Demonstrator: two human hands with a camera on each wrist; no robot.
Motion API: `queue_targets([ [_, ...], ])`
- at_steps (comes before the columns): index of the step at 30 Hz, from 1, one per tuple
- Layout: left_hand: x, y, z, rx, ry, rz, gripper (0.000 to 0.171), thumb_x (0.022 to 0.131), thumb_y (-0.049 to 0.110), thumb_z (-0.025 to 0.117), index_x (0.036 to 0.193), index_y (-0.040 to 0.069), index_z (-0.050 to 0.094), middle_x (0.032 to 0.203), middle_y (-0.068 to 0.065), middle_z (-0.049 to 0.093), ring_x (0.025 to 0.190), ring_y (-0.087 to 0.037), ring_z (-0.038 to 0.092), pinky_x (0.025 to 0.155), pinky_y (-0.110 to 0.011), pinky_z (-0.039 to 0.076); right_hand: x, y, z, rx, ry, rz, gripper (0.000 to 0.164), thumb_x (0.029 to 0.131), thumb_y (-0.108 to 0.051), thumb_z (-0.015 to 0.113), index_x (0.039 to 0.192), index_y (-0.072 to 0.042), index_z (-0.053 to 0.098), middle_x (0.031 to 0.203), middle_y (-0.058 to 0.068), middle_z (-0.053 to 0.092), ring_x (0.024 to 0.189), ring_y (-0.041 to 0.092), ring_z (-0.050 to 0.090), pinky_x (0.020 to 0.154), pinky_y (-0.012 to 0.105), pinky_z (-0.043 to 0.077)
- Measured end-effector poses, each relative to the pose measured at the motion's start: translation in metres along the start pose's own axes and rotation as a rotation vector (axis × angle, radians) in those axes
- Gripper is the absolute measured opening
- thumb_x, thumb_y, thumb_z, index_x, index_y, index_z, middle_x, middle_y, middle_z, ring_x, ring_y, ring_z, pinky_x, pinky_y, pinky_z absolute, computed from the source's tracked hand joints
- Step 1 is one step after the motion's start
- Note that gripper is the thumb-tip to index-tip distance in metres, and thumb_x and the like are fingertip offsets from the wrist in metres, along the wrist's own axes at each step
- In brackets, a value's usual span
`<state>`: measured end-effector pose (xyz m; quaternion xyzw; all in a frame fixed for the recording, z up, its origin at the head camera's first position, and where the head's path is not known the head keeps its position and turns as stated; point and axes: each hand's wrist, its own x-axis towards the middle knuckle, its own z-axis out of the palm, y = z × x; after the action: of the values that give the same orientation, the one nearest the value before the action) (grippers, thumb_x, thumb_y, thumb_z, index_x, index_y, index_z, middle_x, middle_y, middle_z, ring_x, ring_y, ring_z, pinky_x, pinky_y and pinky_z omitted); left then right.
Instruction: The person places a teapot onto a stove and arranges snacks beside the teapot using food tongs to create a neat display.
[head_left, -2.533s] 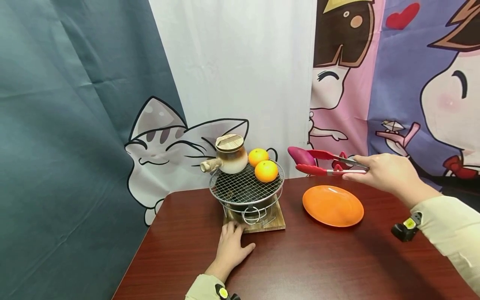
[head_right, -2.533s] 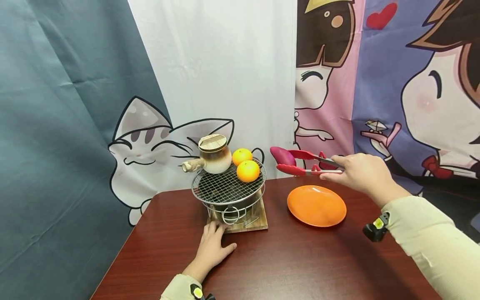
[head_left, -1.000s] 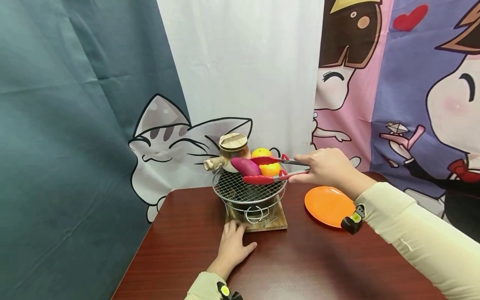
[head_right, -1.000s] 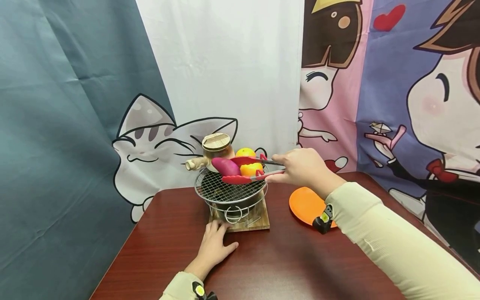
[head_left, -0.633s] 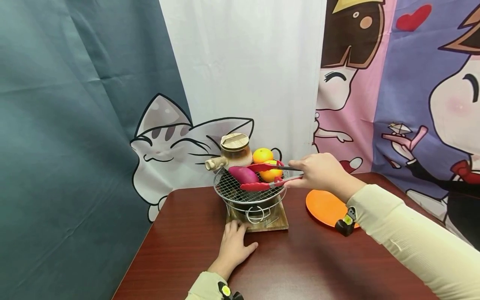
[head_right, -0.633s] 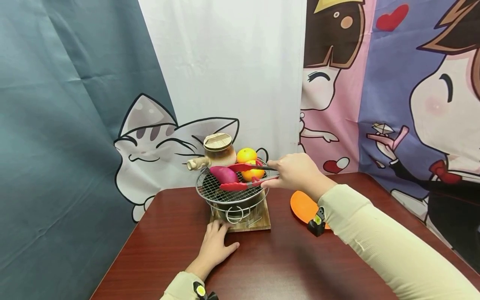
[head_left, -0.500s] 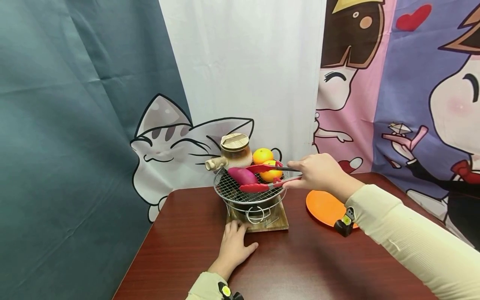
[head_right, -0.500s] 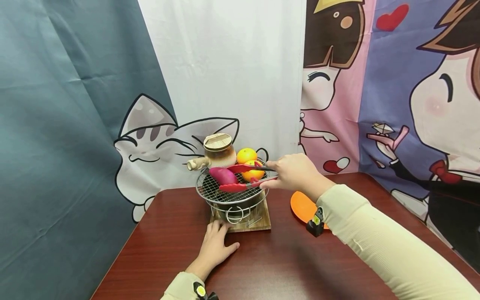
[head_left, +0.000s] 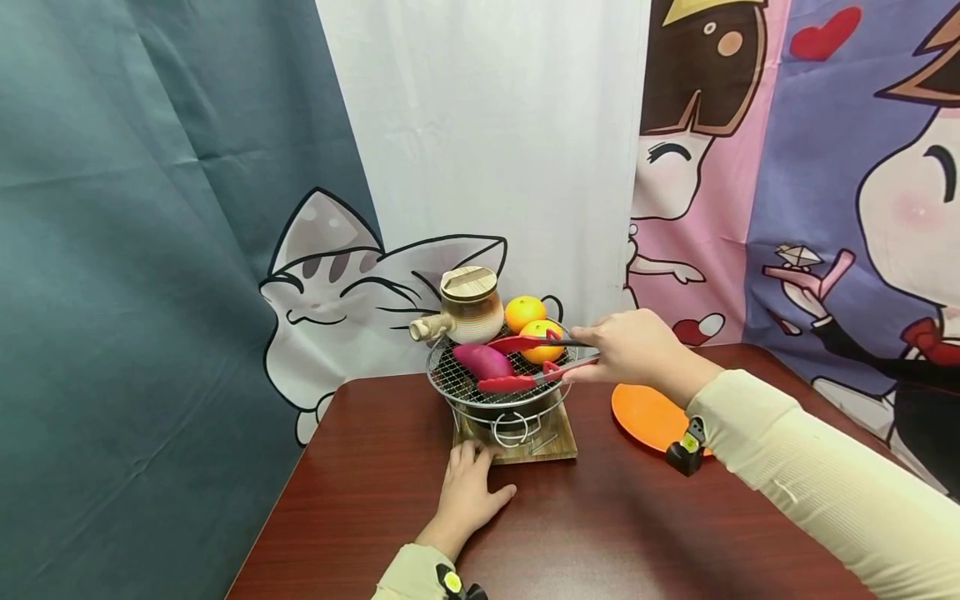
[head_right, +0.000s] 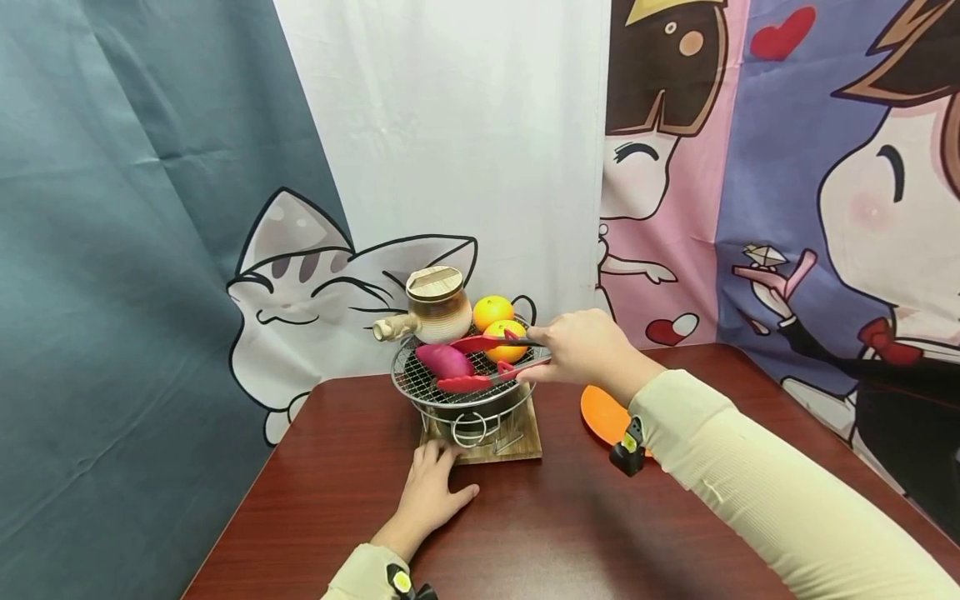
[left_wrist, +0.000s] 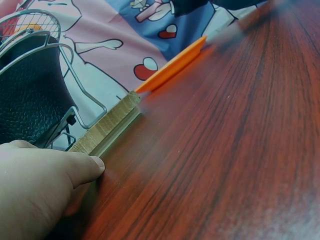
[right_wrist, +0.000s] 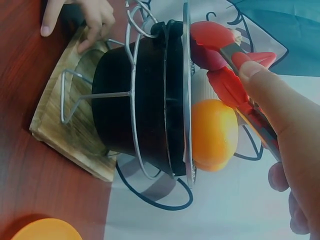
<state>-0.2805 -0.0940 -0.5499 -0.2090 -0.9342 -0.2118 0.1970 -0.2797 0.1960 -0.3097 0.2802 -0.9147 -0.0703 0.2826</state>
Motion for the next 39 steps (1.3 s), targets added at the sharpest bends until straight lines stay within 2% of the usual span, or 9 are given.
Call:
queue_targets([
  [7,0.001,0.000,0.000,-0.003,-0.001,0.002,0.054,0.076,0.041,0.083,0.121,0.019,0.065,0.123,-0.008,0.050,0.124,-0.032,0.041,0.101,-0.052,0.040,-0.002,-0.001,0.000,-0.028,0.029,-0.012,0.074,0.073,-0.076,0.071,0.118,-0.018,0.076,0.084,0.003,0.074,0.068,0.024,0.069,0.047,0.043,0.050],
  [14,-0.002,-0.001,0.004,0.002,0.031,0.017,0.053,0.074,0.041,0.084,0.119,0.019,0.066,0.121,-0.007,0.050,0.122,-0.032,0.042,0.098,-0.053,0.042,-0.004,-0.003,0.003,-0.061,0.058,-0.027,0.073,0.072,-0.075,0.072,0.117,-0.018,0.076,0.081,0.002,0.073,0.063,0.023,0.067,0.044,0.041,0.048],
  [18,-0.004,-0.001,0.005,0.002,0.048,0.024,0.053,0.073,0.041,0.084,0.118,0.019,0.067,0.121,-0.008,0.051,0.122,-0.032,0.042,0.097,-0.053,0.043,-0.005,-0.003,0.001,-0.069,0.056,-0.029,0.072,0.073,-0.075,0.071,0.116,-0.018,0.075,0.082,0.002,0.073,0.061,0.024,0.067,0.043,0.040,0.047],
  [23,-0.003,0.000,0.003,0.001,0.036,0.021,0.054,0.074,0.041,0.084,0.119,0.018,0.067,0.121,-0.008,0.050,0.122,-0.032,0.042,0.097,-0.052,0.043,-0.008,-0.001,-0.003,-0.069,0.048,-0.016,0.073,0.074,-0.076,0.070,0.119,-0.018,0.075,0.090,0.005,0.076,0.065,0.025,0.069,0.042,0.038,0.046],
  [30,-0.001,0.002,-0.002,-0.009,0.023,0.007,0.053,0.074,0.040,0.083,0.120,0.018,0.067,0.121,-0.008,0.050,0.123,-0.032,0.041,0.099,-0.053,0.042,-0.012,0.006,-0.007,-0.019,0.134,-0.001,0.072,0.070,-0.075,0.074,0.116,-0.019,0.075,0.088,0.004,0.076,0.063,0.023,0.068,0.041,0.035,0.042],
  [33,-0.001,0.002,-0.001,-0.011,0.017,0.002,0.053,0.075,0.041,0.083,0.120,0.018,0.067,0.123,-0.008,0.050,0.123,-0.032,0.041,0.099,-0.052,0.042,-0.013,0.011,-0.011,-0.003,0.150,0.023,0.073,0.069,-0.075,0.074,0.117,-0.020,0.074,0.087,0.003,0.075,0.062,0.024,0.067,0.041,0.036,0.040],
  [39,0.000,0.003,0.001,-0.025,0.015,0.001,0.054,0.074,0.040,0.083,0.121,0.019,0.066,0.126,-0.009,0.049,0.123,-0.032,0.041,0.099,-0.052,0.041,-0.018,0.027,-0.030,0.026,0.136,0.140,0.067,0.074,-0.071,0.074,0.117,-0.021,0.071,0.082,0.000,0.072,0.061,0.022,0.063,0.045,0.037,0.042],
])
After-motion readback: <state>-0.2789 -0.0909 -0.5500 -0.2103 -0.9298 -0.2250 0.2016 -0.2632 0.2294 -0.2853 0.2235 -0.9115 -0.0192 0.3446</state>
